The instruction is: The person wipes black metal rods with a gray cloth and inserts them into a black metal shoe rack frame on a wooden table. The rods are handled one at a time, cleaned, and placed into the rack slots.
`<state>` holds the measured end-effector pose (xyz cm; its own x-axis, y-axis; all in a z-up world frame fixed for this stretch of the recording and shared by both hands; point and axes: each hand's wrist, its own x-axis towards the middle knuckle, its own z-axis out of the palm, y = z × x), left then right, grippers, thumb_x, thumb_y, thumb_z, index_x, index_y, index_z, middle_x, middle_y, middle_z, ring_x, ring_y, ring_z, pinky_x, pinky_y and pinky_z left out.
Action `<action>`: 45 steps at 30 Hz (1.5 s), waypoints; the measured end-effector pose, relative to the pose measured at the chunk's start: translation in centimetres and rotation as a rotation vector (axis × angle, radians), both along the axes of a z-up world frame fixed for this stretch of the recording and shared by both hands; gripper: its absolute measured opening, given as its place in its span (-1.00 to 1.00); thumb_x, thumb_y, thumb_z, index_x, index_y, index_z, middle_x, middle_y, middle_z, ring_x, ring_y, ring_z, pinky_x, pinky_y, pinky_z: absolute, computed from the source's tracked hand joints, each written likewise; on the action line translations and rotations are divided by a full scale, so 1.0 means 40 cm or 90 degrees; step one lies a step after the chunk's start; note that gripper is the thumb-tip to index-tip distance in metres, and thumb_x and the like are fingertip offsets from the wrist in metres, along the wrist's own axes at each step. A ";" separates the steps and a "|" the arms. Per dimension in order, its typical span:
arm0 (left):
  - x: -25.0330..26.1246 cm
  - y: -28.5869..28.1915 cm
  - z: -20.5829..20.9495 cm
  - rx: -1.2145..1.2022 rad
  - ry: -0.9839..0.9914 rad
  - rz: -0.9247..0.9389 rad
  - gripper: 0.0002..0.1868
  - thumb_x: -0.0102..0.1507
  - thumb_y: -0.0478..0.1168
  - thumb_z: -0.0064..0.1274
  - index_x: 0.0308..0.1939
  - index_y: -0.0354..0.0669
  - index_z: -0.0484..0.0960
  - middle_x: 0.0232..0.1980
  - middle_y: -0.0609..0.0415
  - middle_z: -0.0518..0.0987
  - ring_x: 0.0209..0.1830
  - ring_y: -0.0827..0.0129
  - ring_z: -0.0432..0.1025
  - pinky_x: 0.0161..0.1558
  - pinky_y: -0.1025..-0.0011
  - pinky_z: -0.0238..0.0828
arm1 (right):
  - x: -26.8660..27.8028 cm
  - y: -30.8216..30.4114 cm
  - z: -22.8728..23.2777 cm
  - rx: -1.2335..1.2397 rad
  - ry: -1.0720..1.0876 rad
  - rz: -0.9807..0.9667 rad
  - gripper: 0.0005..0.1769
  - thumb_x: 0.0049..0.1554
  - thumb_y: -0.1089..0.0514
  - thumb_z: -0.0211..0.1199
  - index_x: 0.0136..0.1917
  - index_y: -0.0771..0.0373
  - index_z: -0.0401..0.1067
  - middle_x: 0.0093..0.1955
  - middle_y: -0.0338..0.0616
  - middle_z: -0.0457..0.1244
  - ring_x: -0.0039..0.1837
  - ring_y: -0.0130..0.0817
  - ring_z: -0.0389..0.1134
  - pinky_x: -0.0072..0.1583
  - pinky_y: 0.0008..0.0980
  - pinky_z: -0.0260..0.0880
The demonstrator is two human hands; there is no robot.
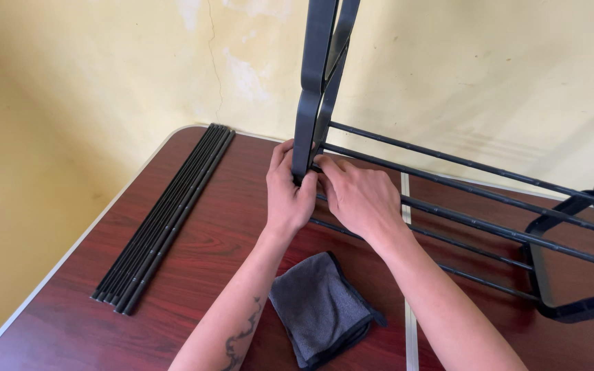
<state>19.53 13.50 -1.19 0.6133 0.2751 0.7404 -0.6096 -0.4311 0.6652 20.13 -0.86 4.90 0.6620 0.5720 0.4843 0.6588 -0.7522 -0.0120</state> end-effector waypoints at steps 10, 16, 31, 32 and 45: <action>-0.003 0.005 0.007 0.012 0.033 -0.019 -0.55 0.14 -0.45 -0.09 0.13 -0.39 0.58 0.20 -0.25 0.49 0.27 -0.01 0.44 0.26 0.16 0.41 | 0.014 0.000 0.006 -0.090 0.078 -0.036 -0.71 0.33 0.02 0.05 -0.08 0.23 0.45 -0.45 -0.06 0.33 -0.48 -0.19 0.35 -0.40 -0.23 0.33; -0.006 0.004 0.009 -0.004 0.054 0.004 -0.57 0.15 -0.46 -0.10 0.10 -0.37 0.61 0.14 -0.19 0.50 0.08 0.10 0.52 0.13 0.23 0.48 | 0.004 0.005 0.022 -0.095 0.107 -0.064 -0.62 0.33 -0.02 0.02 -0.20 0.21 0.46 -0.55 -0.07 0.30 -0.52 -0.19 0.35 -0.40 -0.22 0.34; 0.005 0.006 0.004 -0.022 0.053 -0.003 -0.62 0.19 -0.48 -0.08 0.07 -0.37 0.64 0.16 -0.18 0.52 0.13 0.11 0.52 0.11 0.28 0.49 | 0.002 0.015 0.007 -0.066 0.028 -0.088 -0.58 0.25 -0.09 0.14 -0.30 0.19 0.50 -0.58 -0.08 0.28 -0.55 -0.21 0.32 -0.44 -0.24 0.31; 0.005 0.006 0.007 -0.031 0.068 -0.002 -0.61 0.18 -0.48 -0.08 0.06 -0.37 0.64 0.16 -0.18 0.52 0.10 0.12 0.52 0.09 0.28 0.49 | 0.003 0.015 0.007 -0.064 0.015 -0.092 -0.58 0.25 -0.10 0.15 -0.31 0.18 0.50 -0.58 -0.09 0.28 -0.55 -0.21 0.31 -0.45 -0.23 0.31; -0.001 0.014 0.029 -0.068 0.082 -0.028 -0.60 0.14 -0.49 -0.08 0.02 -0.37 0.69 0.15 -0.17 0.58 0.01 0.16 0.59 0.03 0.34 0.53 | 0.016 0.014 -0.013 -0.075 -0.073 -0.112 -0.54 0.21 -0.20 0.18 -0.31 0.16 0.53 -0.58 -0.15 0.29 -0.56 -0.28 0.32 -0.50 -0.28 0.28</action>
